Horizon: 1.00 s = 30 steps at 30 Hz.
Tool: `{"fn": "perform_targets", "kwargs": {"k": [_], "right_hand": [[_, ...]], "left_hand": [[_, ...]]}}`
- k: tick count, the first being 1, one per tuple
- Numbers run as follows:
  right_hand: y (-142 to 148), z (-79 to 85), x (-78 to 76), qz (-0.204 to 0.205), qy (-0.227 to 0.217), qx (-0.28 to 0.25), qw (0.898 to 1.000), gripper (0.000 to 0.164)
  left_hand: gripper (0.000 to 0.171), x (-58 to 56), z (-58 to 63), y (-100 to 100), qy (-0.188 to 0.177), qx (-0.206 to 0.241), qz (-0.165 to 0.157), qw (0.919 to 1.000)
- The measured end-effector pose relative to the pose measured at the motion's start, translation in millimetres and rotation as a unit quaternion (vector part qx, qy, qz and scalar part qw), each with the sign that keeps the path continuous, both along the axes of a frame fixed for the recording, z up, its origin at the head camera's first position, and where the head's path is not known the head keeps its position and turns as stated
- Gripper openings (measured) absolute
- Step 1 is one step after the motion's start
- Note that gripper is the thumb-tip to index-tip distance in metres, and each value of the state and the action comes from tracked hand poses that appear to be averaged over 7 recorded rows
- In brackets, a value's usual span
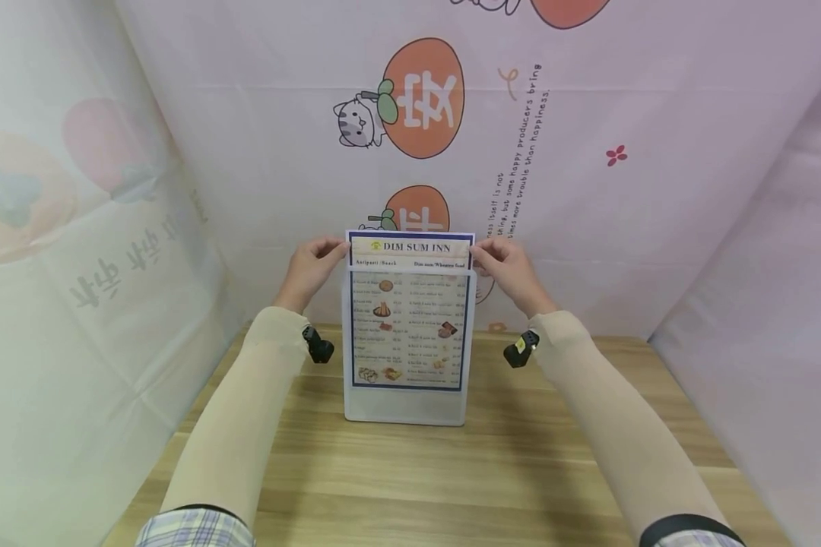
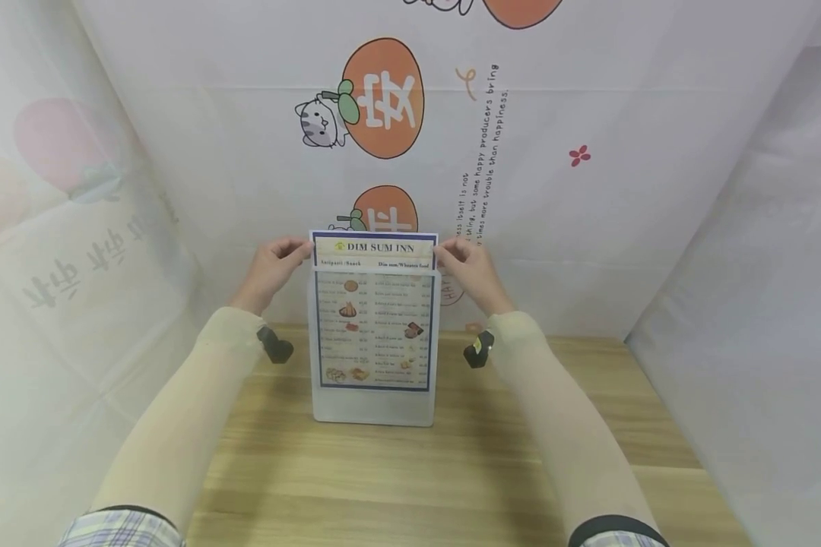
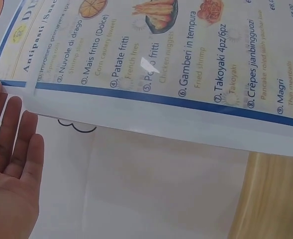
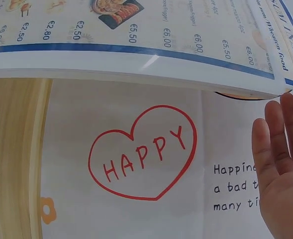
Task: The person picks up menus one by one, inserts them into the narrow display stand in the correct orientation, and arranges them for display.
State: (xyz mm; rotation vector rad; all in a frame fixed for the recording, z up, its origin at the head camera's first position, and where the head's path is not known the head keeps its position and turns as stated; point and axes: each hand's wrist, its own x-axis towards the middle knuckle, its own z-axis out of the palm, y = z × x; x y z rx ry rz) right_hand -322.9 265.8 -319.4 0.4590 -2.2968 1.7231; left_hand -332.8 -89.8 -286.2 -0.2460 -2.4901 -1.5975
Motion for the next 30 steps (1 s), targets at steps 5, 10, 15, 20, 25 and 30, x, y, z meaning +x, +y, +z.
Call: {"fn": "perform_targets", "kwargs": {"k": [5, 10, 15, 20, 25, 30], "right_hand": [[-0.2, -7.4, 1.3, -0.001, -0.010, 0.005, 1.000, 0.036], [1.7, -14.2, 1.5, 0.000, -0.014, 0.006, 1.000, 0.038], [2.2, -21.5, 0.8, 0.004, -0.017, 0.003, 1.000, 0.039], [1.1, -25.2, 2.7, 0.009, -0.012, -0.009, 1.000, 0.037], [-0.7, -26.9, 5.5, 0.012, -0.015, -0.015, 1.000, 0.037], [-2.0, -27.0, 4.5, 0.010, -0.016, -0.016, 1.000, 0.039]], "left_hand": [[0.040, 2.6, -6.7, -2.5, -0.004, 0.000, -0.003, 1.0000], [0.041, 2.3, -13.5, -3.7, 0.000, -0.002, -0.011, 0.9999], [0.040, 2.3, -20.2, -5.3, 0.004, -0.006, -0.012, 0.9999], [0.040, 4.2, -24.1, -5.9, 0.003, -0.005, -0.013, 0.9999], [0.041, 3.7, -27.5, -5.9, 0.002, -0.003, -0.008, 1.0000], [0.044, 2.1, -27.8, -6.7, -0.001, -0.010, -0.001, 0.9999]]}}
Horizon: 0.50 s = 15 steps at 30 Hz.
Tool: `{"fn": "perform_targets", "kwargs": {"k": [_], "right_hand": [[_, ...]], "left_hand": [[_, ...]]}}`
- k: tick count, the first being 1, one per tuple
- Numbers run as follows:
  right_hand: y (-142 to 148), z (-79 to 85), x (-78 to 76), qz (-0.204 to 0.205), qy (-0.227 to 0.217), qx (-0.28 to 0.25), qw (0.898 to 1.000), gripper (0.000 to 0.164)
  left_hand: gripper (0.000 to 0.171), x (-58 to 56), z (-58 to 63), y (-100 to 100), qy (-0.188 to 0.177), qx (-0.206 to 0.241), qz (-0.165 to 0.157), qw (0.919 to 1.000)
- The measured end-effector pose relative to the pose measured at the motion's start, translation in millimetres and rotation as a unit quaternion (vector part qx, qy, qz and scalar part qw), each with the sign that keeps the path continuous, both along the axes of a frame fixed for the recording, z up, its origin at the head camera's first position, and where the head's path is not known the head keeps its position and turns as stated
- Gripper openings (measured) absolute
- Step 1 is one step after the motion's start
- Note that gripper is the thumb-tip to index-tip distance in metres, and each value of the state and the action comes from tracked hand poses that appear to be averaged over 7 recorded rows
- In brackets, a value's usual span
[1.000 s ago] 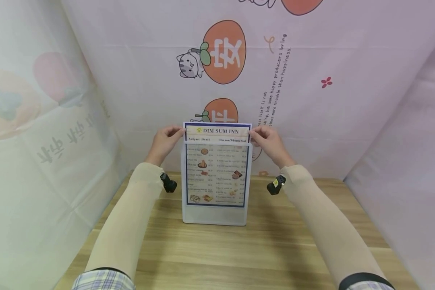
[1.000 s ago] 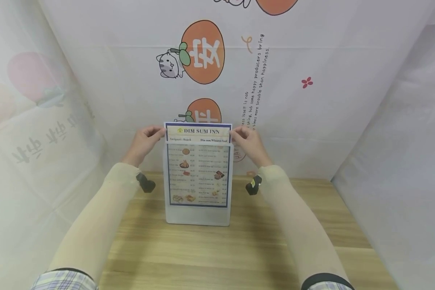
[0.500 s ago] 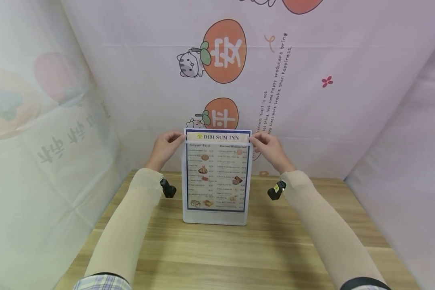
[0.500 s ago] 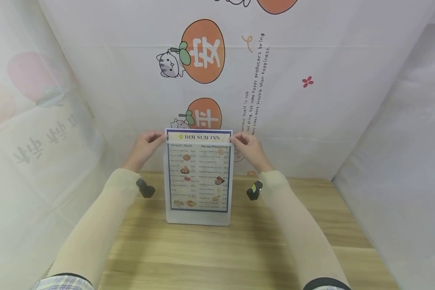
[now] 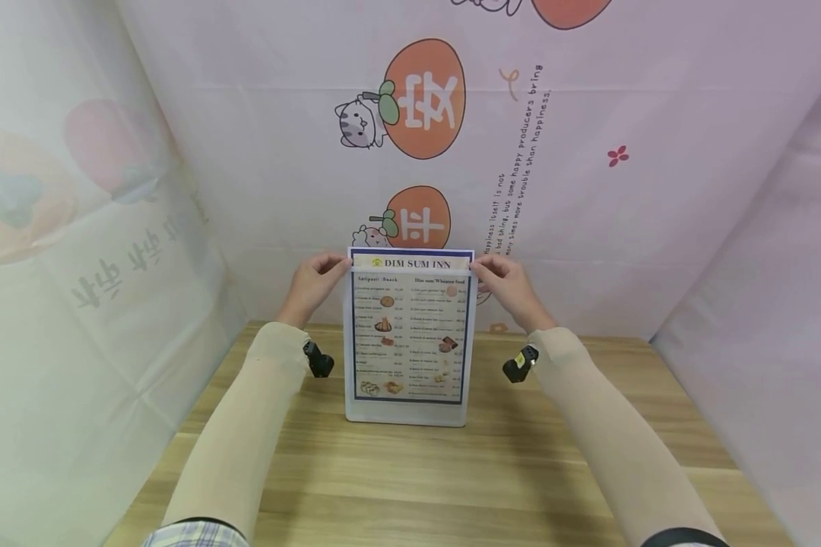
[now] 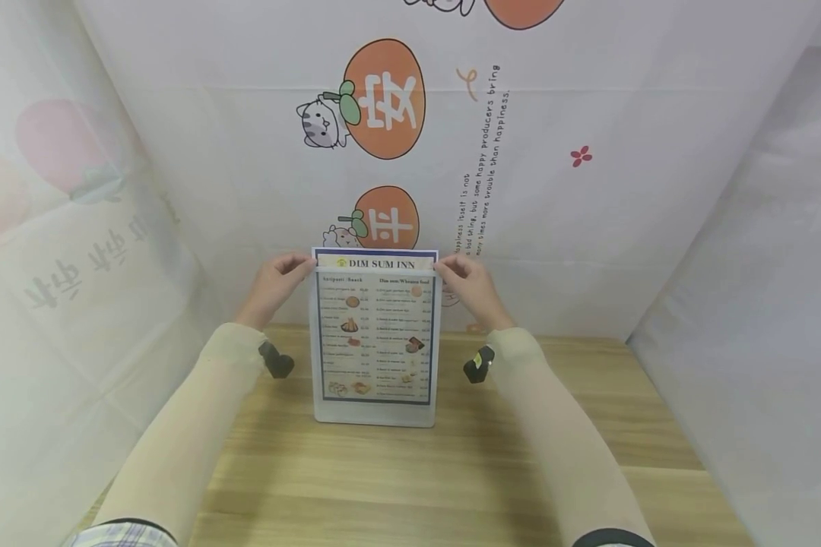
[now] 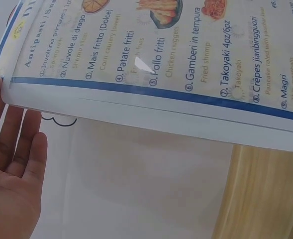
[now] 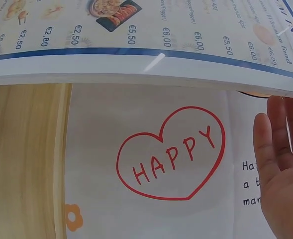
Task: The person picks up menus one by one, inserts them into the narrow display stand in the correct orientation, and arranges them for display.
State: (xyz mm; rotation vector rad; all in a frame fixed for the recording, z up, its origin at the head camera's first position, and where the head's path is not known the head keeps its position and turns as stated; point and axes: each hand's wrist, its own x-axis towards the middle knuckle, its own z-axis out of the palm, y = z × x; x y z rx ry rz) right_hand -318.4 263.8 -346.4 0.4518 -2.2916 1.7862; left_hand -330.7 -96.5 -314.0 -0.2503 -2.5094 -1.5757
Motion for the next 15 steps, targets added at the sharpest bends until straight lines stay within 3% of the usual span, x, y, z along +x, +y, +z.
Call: {"fn": "perform_targets", "kwargs": {"k": [10, 15], "right_hand": [[-2.0, 9.9, -4.5, -0.015, -0.028, 0.019, 0.999, 0.050], [-6.0, 20.9, -6.8, -0.020, -0.015, 0.027, 0.999, 0.053]], "left_hand": [[0.049, -2.6, 11.6, 3.5, -0.008, -0.011, 0.001, 0.9999], [0.045, -3.9, 20.7, 8.6, -0.006, -0.022, 0.009, 0.9997]]}}
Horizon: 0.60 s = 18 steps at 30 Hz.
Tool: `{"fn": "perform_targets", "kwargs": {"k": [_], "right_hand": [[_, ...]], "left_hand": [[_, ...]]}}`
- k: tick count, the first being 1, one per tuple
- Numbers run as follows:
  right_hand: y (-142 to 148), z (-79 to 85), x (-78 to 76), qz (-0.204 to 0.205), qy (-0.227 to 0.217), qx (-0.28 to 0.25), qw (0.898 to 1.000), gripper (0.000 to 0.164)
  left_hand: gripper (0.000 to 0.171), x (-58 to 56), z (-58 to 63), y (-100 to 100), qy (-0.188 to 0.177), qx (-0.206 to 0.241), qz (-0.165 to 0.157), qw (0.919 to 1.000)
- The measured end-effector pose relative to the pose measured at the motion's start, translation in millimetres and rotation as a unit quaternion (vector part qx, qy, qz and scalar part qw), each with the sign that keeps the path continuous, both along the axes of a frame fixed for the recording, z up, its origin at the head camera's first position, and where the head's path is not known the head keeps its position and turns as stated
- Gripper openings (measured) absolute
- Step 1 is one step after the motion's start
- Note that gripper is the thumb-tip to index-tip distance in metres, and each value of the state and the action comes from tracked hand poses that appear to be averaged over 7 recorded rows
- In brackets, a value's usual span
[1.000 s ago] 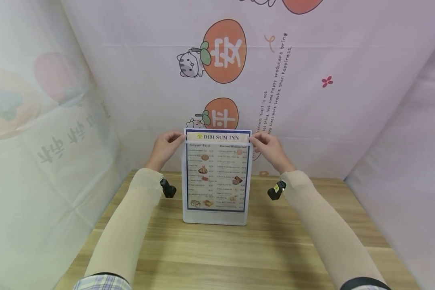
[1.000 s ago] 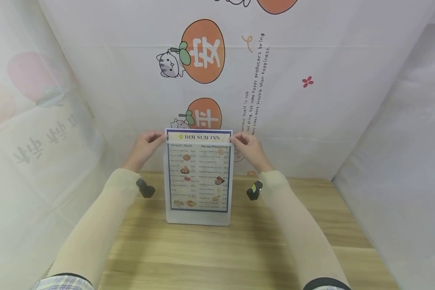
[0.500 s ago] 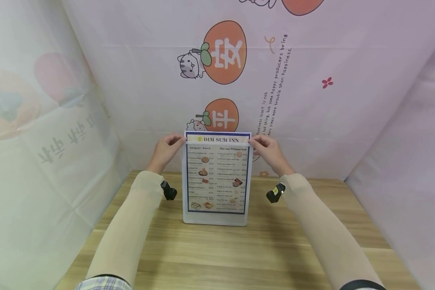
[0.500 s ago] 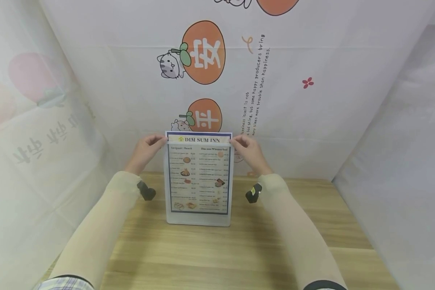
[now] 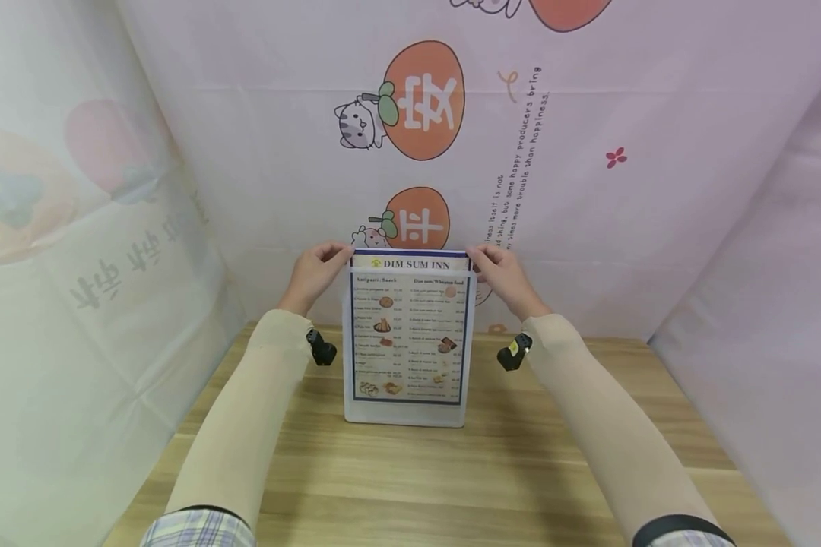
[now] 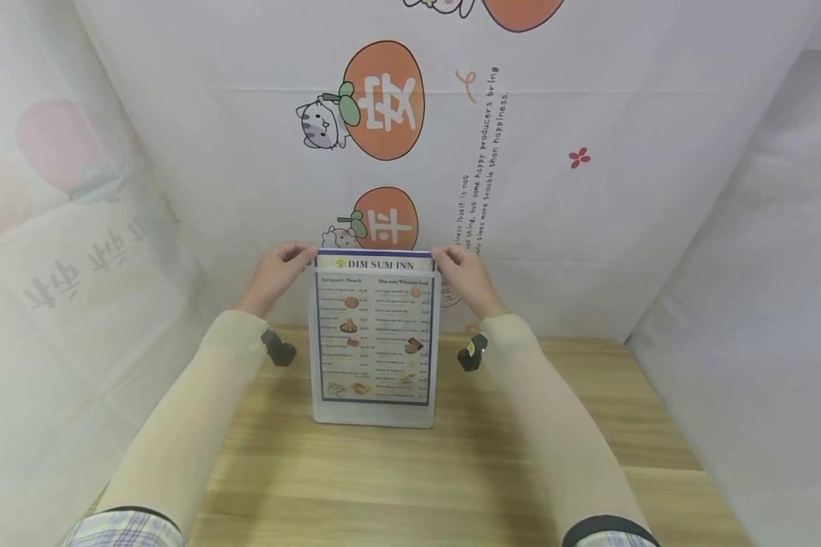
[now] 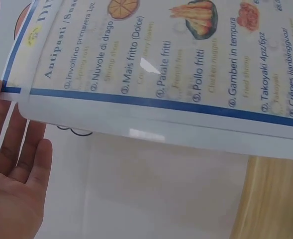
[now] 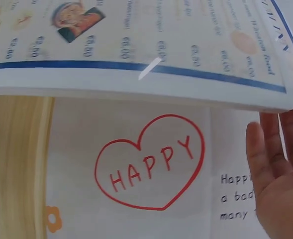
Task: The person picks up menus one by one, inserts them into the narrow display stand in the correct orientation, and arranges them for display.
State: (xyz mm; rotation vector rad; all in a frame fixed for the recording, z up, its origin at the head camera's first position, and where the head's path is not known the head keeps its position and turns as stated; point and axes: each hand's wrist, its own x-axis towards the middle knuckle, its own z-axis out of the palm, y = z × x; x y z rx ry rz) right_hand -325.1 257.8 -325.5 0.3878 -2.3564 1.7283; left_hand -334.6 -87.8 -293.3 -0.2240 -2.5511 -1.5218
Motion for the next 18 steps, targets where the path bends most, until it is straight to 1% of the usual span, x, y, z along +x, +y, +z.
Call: {"fn": "perform_targets", "kwargs": {"k": [5, 11, 15, 18], "right_hand": [[-4.5, 7.9, -1.8, -0.016, -0.001, -0.003, 1.000, 0.053], [-8.1, 13.6, -1.3, -0.022, -0.008, 0.002, 1.000, 0.050], [-9.6, 15.7, -1.2, -0.021, -0.002, 0.004, 1.000, 0.045], [-9.0, 15.4, -1.8, -0.019, 0.002, 0.009, 1.000, 0.044]], "left_hand": [[0.046, 0.8, 6.0, 7.1, 0.004, -0.001, 0.007, 1.0000], [0.056, 0.7, 8.5, 13.9, -0.001, 0.004, 0.008, 1.0000], [0.054, -0.5, 8.6, 15.4, -0.001, 0.005, 0.009, 0.9999], [0.052, -1.6, 8.1, 15.8, 0.001, 0.005, 0.008, 1.0000]]}}
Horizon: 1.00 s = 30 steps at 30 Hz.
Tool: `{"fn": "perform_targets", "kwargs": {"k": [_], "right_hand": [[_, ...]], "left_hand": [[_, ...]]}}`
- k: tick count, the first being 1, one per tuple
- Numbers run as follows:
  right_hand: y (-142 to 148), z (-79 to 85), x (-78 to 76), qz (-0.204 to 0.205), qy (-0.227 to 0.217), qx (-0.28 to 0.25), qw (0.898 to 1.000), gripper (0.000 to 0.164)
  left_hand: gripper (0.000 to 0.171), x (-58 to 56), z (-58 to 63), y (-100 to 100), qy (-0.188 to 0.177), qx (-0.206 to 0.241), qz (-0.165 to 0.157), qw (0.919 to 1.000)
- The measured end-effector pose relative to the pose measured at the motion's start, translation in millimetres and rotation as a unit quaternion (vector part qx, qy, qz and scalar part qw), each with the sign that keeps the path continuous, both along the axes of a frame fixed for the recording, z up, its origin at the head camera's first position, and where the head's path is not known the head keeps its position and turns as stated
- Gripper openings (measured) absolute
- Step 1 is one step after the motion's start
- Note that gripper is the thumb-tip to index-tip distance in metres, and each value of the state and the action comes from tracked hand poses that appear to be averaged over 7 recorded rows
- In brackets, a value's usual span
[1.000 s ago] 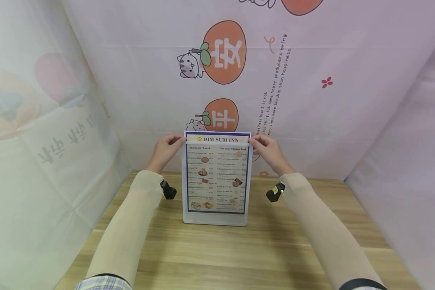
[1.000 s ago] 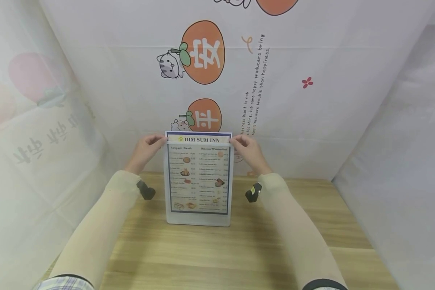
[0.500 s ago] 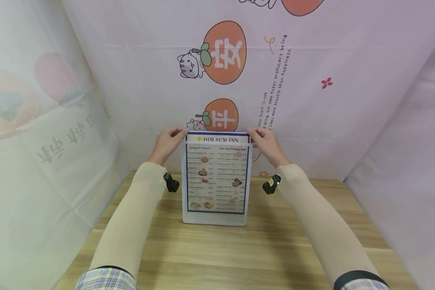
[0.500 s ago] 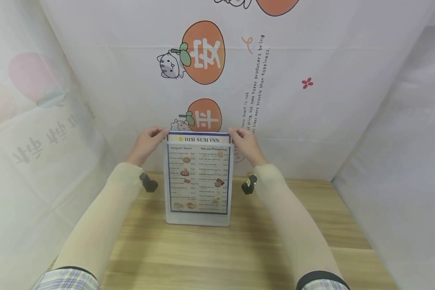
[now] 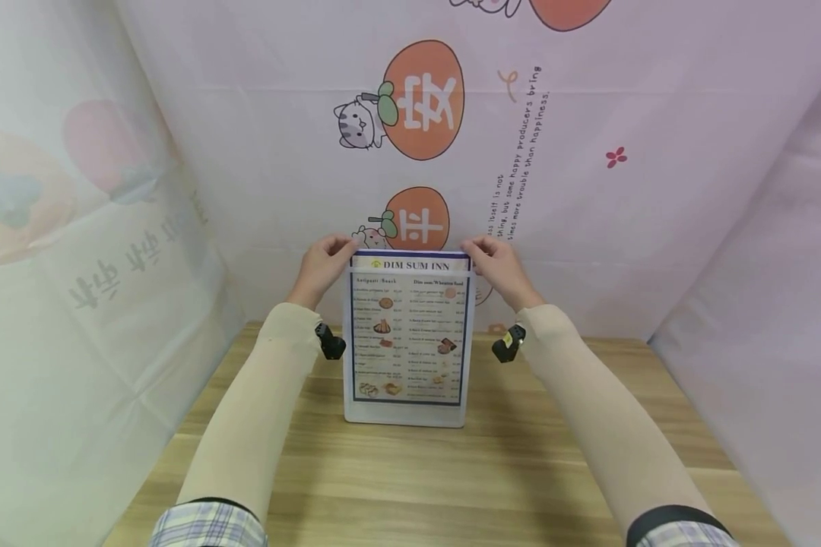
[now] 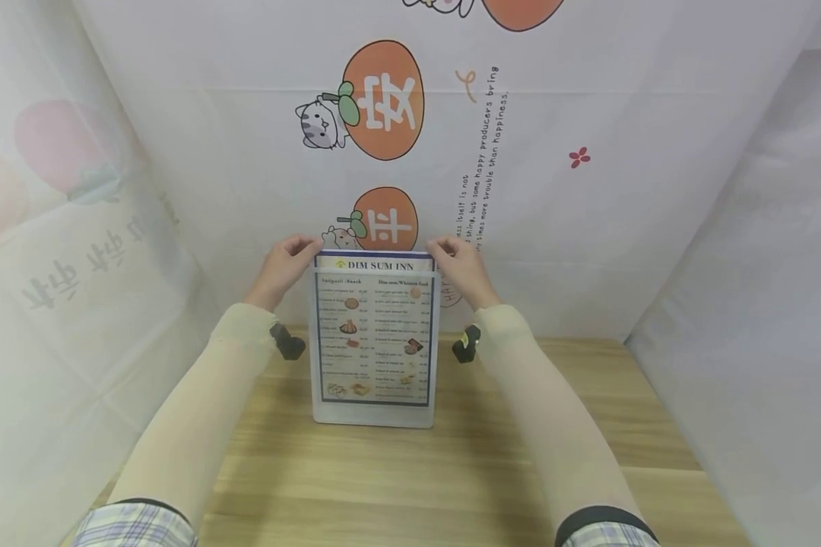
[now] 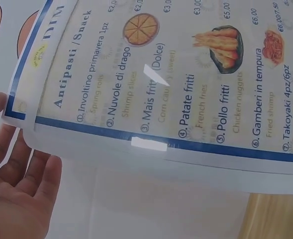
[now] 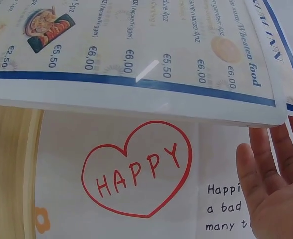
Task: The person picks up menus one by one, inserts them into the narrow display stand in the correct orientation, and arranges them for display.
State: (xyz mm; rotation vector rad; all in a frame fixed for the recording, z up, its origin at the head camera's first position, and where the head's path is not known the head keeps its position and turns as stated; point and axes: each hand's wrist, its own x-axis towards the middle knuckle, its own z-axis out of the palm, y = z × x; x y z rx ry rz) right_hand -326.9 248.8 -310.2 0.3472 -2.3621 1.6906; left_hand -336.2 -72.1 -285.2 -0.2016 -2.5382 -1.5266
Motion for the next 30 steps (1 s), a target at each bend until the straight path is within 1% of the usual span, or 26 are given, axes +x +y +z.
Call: {"fn": "perform_targets", "kwargs": {"k": [4, 8, 10, 14, 18, 22, 25, 30], "right_hand": [[2.6, -3.6, -1.2, 0.002, 0.008, 0.005, 1.000, 0.040], [5.0, -7.4, -1.3, 0.004, 0.012, 0.009, 1.000, 0.039], [5.2, -8.2, -0.6, 0.003, 0.009, 0.013, 1.000, 0.040], [4.8, -8.3, 0.6, 0.000, 0.007, 0.018, 1.000, 0.039], [4.6, -8.0, 1.0, 0.002, 0.005, 0.019, 1.000, 0.040], [4.8, -8.9, 0.7, 0.010, 0.002, 0.013, 1.000, 0.040], [4.9, -12.0, -0.3, 0.016, -0.001, 0.017, 1.000, 0.040], [4.8, -17.6, 0.1, 0.023, 0.000, 0.022, 0.999, 0.040]], "left_hand": [[0.052, -0.6, -1.6, -1.5, -0.001, 0.004, -0.004, 1.0000], [0.046, -0.1, -3.4, -2.9, -0.008, 0.004, -0.010, 0.9999], [0.047, -0.2, -4.4, -3.2, -0.012, 0.003, -0.012, 0.9999], [0.051, -0.9, -4.3, -1.4, -0.012, -0.004, -0.008, 0.9999], [0.045, -1.5, -2.9, 0.6, -0.006, -0.005, -0.003, 1.0000], [0.047, -1.4, -3.0, 0.0, -0.008, -0.007, -0.005, 0.9999], [0.049, -0.2, -4.8, -1.7, -0.012, -0.008, -0.011, 0.9998], [0.046, 1.5, -9.9, -3.9, -0.021, -0.009, -0.014, 0.9997]]}}
